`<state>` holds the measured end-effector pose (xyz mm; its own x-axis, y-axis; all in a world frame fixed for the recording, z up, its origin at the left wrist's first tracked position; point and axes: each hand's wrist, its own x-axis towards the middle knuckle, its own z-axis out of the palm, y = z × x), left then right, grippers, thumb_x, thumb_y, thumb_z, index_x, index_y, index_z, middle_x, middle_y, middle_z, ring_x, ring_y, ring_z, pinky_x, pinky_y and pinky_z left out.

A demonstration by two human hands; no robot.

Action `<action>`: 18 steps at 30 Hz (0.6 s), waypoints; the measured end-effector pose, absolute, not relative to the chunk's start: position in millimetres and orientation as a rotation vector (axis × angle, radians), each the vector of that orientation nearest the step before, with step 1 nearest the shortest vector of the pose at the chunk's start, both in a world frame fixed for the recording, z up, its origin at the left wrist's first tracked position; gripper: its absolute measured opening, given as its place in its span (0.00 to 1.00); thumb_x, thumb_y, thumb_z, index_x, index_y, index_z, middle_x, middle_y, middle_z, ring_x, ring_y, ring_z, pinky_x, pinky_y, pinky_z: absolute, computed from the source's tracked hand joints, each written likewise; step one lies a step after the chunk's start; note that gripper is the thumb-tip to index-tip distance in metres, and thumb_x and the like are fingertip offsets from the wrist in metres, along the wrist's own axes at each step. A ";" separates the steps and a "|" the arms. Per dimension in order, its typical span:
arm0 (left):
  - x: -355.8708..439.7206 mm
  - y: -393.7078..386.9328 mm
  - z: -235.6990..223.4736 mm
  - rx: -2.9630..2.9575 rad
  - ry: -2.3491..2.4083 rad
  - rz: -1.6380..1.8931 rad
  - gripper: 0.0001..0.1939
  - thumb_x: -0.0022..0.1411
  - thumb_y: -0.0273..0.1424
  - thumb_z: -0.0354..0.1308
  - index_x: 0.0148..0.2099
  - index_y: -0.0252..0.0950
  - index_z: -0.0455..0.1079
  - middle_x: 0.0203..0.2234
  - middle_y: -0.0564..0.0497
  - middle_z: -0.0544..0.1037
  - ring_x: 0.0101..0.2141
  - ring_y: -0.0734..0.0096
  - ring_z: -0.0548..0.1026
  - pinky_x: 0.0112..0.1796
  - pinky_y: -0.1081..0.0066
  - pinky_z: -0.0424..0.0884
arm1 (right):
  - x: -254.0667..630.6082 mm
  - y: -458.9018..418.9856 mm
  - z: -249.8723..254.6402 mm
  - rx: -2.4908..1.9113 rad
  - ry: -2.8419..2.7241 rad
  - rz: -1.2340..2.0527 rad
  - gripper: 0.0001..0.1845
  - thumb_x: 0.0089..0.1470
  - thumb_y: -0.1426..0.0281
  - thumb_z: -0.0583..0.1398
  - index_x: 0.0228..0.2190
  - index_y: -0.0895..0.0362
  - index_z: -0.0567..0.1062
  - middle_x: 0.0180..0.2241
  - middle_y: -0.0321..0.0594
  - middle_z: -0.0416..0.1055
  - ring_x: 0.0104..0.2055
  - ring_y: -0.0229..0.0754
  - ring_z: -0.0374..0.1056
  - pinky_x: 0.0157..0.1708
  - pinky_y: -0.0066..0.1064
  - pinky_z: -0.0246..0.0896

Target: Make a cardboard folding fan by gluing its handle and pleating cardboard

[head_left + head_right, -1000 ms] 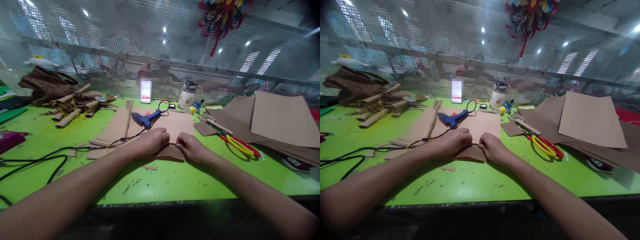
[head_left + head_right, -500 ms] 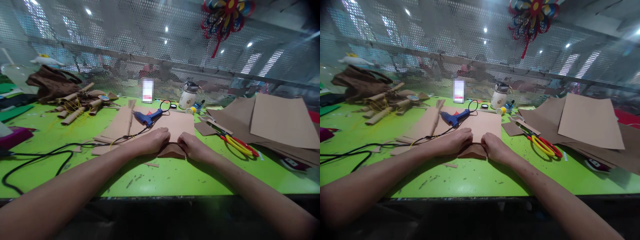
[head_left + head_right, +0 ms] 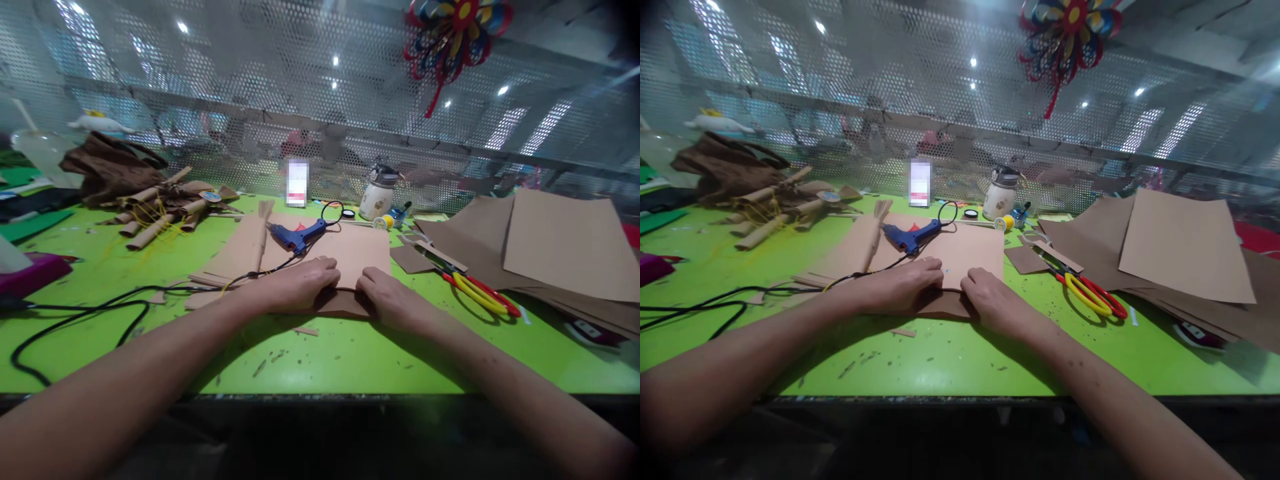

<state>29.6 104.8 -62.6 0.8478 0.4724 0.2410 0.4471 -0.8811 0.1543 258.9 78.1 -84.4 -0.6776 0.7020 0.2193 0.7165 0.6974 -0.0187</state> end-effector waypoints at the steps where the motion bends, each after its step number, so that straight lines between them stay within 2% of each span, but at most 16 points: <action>1: 29.8 104.0 -62.1 2.937 0.732 0.425 0.04 0.61 0.26 0.50 0.33 0.35 0.63 0.32 0.49 0.65 0.32 0.69 0.64 0.33 0.71 0.61 | 258.3 77.4 -83.4 -1.138 -2.708 -0.117 0.04 0.56 0.77 0.54 0.31 0.57 0.64 0.33 0.42 0.63 0.32 0.40 0.57 0.30 0.31 0.50; 6: 29.8 102.8 -60.7 2.906 0.773 0.440 0.05 0.58 0.26 0.50 0.33 0.35 0.67 0.31 0.48 0.67 0.31 0.69 0.66 0.33 0.71 0.62 | 257.3 77.3 -82.9 -1.103 -2.690 -0.218 0.06 0.58 0.74 0.53 0.28 0.58 0.66 0.30 0.41 0.62 0.30 0.39 0.56 0.28 0.31 0.48; 9: 30.4 107.1 -60.2 2.713 0.895 0.455 0.08 0.56 0.26 0.51 0.35 0.34 0.72 0.32 0.48 0.72 0.33 0.68 0.69 0.35 0.71 0.63 | 257.4 80.2 -86.6 -1.082 -2.639 -0.286 0.06 0.56 0.77 0.54 0.28 0.59 0.68 0.29 0.40 0.62 0.28 0.38 0.54 0.27 0.30 0.47; 13: 34.7 112.8 -56.3 2.276 1.064 0.564 0.16 0.60 0.33 0.46 0.38 0.32 0.74 0.30 0.48 0.76 0.32 0.67 0.70 0.33 0.71 0.63 | 255.7 81.5 -87.1 -0.939 -2.544 -0.311 0.06 0.52 0.81 0.55 0.27 0.60 0.68 0.29 0.41 0.61 0.29 0.38 0.54 0.27 0.29 0.50; 16: 37.6 111.4 -49.4 2.122 1.071 0.526 0.24 0.63 0.43 0.42 0.28 0.32 0.70 0.22 0.51 0.70 0.25 0.71 0.65 0.27 0.72 0.59 | 252.5 77.0 -80.4 -0.836 -2.501 -0.380 0.06 0.53 0.80 0.55 0.27 0.60 0.68 0.31 0.43 0.62 0.33 0.41 0.56 0.30 0.31 0.54; 18: 37.5 109.0 -44.2 2.103 1.091 0.439 0.26 0.61 0.48 0.45 0.22 0.33 0.65 0.17 0.54 0.63 0.22 0.74 0.59 0.23 0.72 0.53 | 250.7 73.3 -75.4 -0.818 -2.508 -0.455 0.05 0.52 0.80 0.56 0.27 0.61 0.68 0.31 0.45 0.63 0.34 0.43 0.56 0.30 0.33 0.54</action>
<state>37.5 109.0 -44.2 0.5844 0.8111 -0.0249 0.5675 -0.3866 0.7270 250.7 73.3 -75.4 -0.7171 0.4661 0.5183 0.6184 0.7685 0.1645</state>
